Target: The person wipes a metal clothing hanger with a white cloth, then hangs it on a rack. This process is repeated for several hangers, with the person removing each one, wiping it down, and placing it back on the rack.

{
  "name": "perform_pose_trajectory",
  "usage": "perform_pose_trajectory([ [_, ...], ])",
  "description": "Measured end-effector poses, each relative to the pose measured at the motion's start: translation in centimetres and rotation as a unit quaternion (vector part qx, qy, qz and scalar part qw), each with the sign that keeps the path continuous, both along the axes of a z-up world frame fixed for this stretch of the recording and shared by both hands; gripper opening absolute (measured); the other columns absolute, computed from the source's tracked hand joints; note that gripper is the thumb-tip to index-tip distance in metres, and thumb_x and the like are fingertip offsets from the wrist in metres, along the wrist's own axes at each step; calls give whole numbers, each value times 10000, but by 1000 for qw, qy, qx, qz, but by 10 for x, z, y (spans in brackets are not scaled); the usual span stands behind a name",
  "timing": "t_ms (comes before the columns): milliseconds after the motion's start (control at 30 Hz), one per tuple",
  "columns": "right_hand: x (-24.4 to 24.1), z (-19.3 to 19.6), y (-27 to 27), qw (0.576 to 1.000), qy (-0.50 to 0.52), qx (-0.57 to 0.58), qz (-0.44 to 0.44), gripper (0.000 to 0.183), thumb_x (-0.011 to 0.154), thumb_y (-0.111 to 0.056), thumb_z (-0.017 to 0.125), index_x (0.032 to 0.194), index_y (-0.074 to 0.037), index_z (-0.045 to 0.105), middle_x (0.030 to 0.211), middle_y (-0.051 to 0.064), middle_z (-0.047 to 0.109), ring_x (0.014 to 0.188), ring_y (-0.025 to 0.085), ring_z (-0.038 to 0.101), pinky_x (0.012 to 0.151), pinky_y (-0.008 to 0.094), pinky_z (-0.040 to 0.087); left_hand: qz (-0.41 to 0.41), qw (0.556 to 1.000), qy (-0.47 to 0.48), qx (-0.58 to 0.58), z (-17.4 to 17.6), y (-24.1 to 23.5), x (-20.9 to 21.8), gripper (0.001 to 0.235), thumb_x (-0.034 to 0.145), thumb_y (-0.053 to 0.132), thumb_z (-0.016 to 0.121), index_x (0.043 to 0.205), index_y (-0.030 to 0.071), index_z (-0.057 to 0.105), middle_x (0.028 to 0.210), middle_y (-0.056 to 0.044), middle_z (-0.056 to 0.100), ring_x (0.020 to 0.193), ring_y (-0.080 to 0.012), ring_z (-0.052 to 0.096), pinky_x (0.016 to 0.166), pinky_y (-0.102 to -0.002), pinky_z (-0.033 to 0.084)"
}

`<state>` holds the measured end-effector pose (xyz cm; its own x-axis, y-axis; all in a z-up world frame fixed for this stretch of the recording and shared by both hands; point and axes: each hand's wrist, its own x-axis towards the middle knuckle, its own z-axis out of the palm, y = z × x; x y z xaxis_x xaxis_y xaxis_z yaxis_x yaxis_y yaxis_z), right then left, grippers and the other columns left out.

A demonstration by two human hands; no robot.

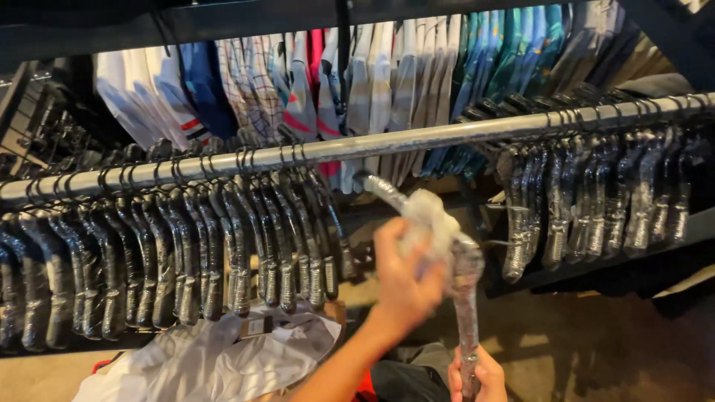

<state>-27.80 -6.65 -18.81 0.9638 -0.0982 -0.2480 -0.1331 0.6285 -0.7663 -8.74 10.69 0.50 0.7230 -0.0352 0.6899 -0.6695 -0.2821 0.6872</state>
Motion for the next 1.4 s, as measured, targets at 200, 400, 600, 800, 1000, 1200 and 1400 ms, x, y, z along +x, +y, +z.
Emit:
perform_pose_trajectory([
  [200, -13, 16, -21, 987, -76, 122, 66, 578, 814, -437, 710, 990, 72, 501, 606, 180, 554, 473, 280, 570, 377, 367, 451, -25, 993, -115, 19, 17, 3, 22, 271, 778, 80, 723, 1042, 88, 665, 1181, -194, 565, 1097, -376, 568, 958, -486, 471],
  [400, -25, -4, -16, 985, -84, 115, 92, 573, 861, -451, 686, 1007, 76, 518, 609, 152, 566, 491, 231, 551, 426, 343, 443, 23, 998, -65, -13, 52, 12, 39, 209, 748, 74, 690, 938, 31, 614, 1010, -186, 583, 966, -353, 564, 857, -453, 500],
  [600, 8, 91, 42, 973, 144, 18, -179, 535, 736, -404, 515, 1079, -11, 634, 680, 112, 657, 430, 163, 535, 331, 278, 365, -139, 960, -226, 86, 42, -9, -35, 275, 766, 142, 804, 946, 135, 596, 987, -73, 619, 900, -286, 581, 854, -482, 499],
  [800, 19, 101, 35, 978, 157, 12, -136, 757, 816, -646, 449, 1018, 53, 656, 488, 127, 542, 297, 221, 480, 277, 333, 388, -187, 972, -132, 45, 82, 14, -25, 321, 739, 164, 766, 1015, 45, 650, 947, -139, 616, 838, -338, 595, 716, -449, 489],
  [1000, 30, 106, 52, 962, 186, 19, -201, 713, 815, -631, 405, 1033, 1, 653, 613, 103, 609, 431, 173, 538, 405, 287, 424, -348, 921, -130, 120, 11, 7, -68, 255, 919, 237, 827, 1100, 120, 690, 971, -55, 591, 839, -246, 618, 741, -397, 477],
  [1200, 0, 37, 26, 996, -73, 48, -15, 654, 1032, -650, 433, 768, -53, 477, 539, -2, 389, 414, 100, 349, 381, 266, 250, 30, 978, -201, 43, 44, 14, 7, 317, 754, 120, 773, 1014, 165, 597, 1009, 12, 600, 957, -254, 590, 807, -383, 428],
  [1400, 3, 52, 28, 997, -42, 57, -5, 564, 994, -570, 447, 751, -61, 446, 553, -4, 347, 425, 121, 323, 372, 305, 218, 31, 965, 17, -262, 6, 21, 51, 280, 893, 206, 603, 1143, 83, 567, 1114, -104, 554, 1016, -246, 571, 920, -386, 475],
])
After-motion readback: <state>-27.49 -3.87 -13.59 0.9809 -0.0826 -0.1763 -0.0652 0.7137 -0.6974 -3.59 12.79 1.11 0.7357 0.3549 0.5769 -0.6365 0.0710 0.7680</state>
